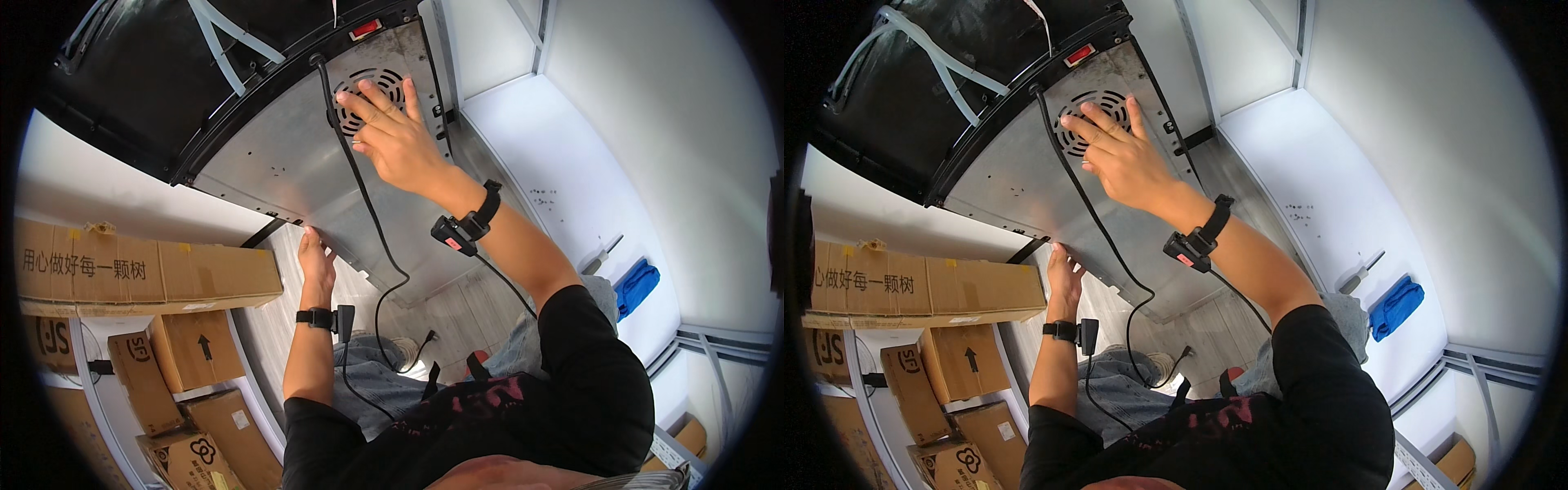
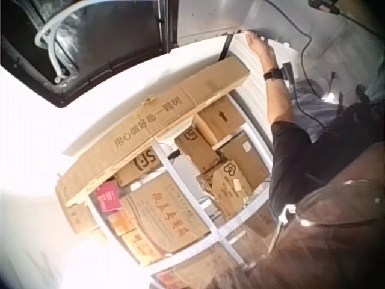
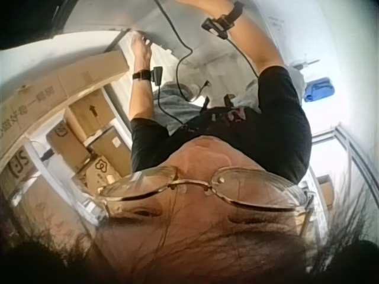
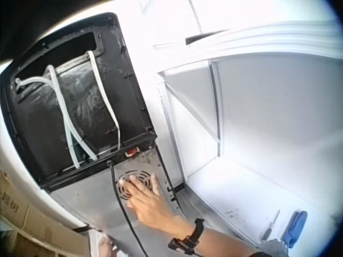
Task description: The person wipes the interior of an electronic device with a blue cloth, then installs a metal backplate and secures it with screws using a screwdriver. The person also attaches an antenna to the device.
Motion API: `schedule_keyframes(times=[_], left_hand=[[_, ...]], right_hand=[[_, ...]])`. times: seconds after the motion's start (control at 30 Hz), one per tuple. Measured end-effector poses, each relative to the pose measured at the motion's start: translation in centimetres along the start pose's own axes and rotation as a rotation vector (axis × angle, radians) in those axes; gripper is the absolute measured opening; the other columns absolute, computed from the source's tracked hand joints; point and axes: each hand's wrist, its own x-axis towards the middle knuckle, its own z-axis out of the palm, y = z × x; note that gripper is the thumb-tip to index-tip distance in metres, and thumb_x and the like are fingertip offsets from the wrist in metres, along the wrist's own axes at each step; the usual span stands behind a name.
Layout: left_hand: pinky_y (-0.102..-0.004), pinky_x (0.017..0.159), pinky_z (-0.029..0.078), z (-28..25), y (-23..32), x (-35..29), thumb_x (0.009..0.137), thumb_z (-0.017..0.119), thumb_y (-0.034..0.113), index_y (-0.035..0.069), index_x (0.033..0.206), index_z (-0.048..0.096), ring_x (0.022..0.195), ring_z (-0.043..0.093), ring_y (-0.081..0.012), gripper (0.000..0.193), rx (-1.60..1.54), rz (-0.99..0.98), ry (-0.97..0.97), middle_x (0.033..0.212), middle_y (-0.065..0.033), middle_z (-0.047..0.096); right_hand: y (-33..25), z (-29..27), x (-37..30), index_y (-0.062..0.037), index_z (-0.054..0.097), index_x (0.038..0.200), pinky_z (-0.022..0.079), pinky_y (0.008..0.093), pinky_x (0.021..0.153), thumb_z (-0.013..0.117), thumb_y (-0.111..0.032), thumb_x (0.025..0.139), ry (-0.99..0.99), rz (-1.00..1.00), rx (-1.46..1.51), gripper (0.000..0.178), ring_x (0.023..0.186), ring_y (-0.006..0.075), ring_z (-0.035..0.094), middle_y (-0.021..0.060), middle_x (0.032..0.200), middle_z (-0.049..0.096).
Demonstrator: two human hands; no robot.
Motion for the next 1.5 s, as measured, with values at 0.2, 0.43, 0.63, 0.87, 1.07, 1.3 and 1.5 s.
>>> schedule_keyframes(times=[0.2,0.43,0.63,0.87,1.07,1.3,1.5], left_hand=[[-0.0472,0.087,0.044,0.3,0.2,-0.3,0.1,0.047,0.045,0.012,0.098,0.057,0.091,0.052,-0.0165,0.035,-0.002,-0.011,0.01,0.095,-0.0007,0.057],[-0.0496,0.091,0.041,-0.8,-0.5,0.5,0.1,0.045,0.047,0.012,0.117,0.052,0.108,0.049,-0.0228,0.04,0.023,-0.009,-0.069,0.118,-0.0027,0.053],[-0.047,0.087,0.043,0.3,0.1,-0.2,0.1,0.046,0.045,0.012,0.099,0.058,0.091,0.051,-0.0151,0.035,-0.004,-0.009,0.001,0.095,0.0013,0.059],[-0.0458,0.083,0.044,0.6,0.4,-0.8,0.1,0.046,0.045,0.013,0.096,0.057,0.088,0.052,-0.0144,0.034,-0.007,0.004,0.018,0.094,0.0017,0.059],[-0.0459,0.083,0.044,0.7,0.6,-0.9,0.1,0.046,0.044,0.013,0.097,0.057,0.088,0.052,-0.0145,0.034,0.005,-0.003,0.022,0.094,0.0015,0.059],[-0.0413,0.081,0.046,0.2,0.2,-0.2,0.099,0.048,0.045,0.01,0.099,0.059,0.09,0.054,-0.0152,0.036,0.017,-0.002,-0.001,0.097,-0.0003,0.061],[-0.0363,0.081,0.046,-1.3,0.5,0.3,0.095,0.053,0.051,0.007,0.098,0.06,0.088,0.058,-0.018,0.045,0.256,0.009,0.053,0.097,-0.0049,0.062]], right_hand=[[0.0,0.0,0.0,-0.007,0.059,0.072,0.009,0.0605,0.115,0.067,-0.012,0.083,0.005,0.0,0.002,0.014,0.143,0.0184,0.028,-0.003,0.146,0.045],[0.1,0.0,0.0,-0.0074,0.06,0.072,0.007,0.0595,0.115,0.066,-0.012,0.083,0.018,0.002,0.018,0.013,0.142,0.0181,0.03,-0.003,0.144,0.047],[0.2,0.0,0.0,-0.0076,0.059,0.071,0.005,0.0586,0.116,0.066,-0.012,0.083,0.019,0.005,0.01,0.015,0.142,0.018,0.03,-0.003,0.144,0.047],[0.1,0.0,0.1,-0.0079,0.058,0.07,0.006,0.0588,0.116,0.066,-0.012,0.083,0.029,-0.001,0.02,0.016,0.143,0.0178,0.028,-0.0028,0.144,0.047],[0.1,0.0,0.2,-0.0078,0.057,0.068,0.005,0.0581,0.116,0.065,-0.011,0.084,0.036,-0.009,0.03,0.017,0.143,0.0175,0.027,-0.003,0.145,0.047],[0.4,-0.2,0.0,-0.007,0.057,0.072,0.004,0.0571,0.116,0.063,-0.01,0.086,0.004,0.003,0.039,0.015,0.144,0.0168,0.025,-0.0027,0.146,0.045],[0.5,-0.3,0.1,-0.0058,0.056,0.074,0.004,0.058,0.116,0.062,-0.008,0.086,-0.01,0.008,0.056,0.014,0.144,0.018,0.025,-0.0016,0.147,0.044]])
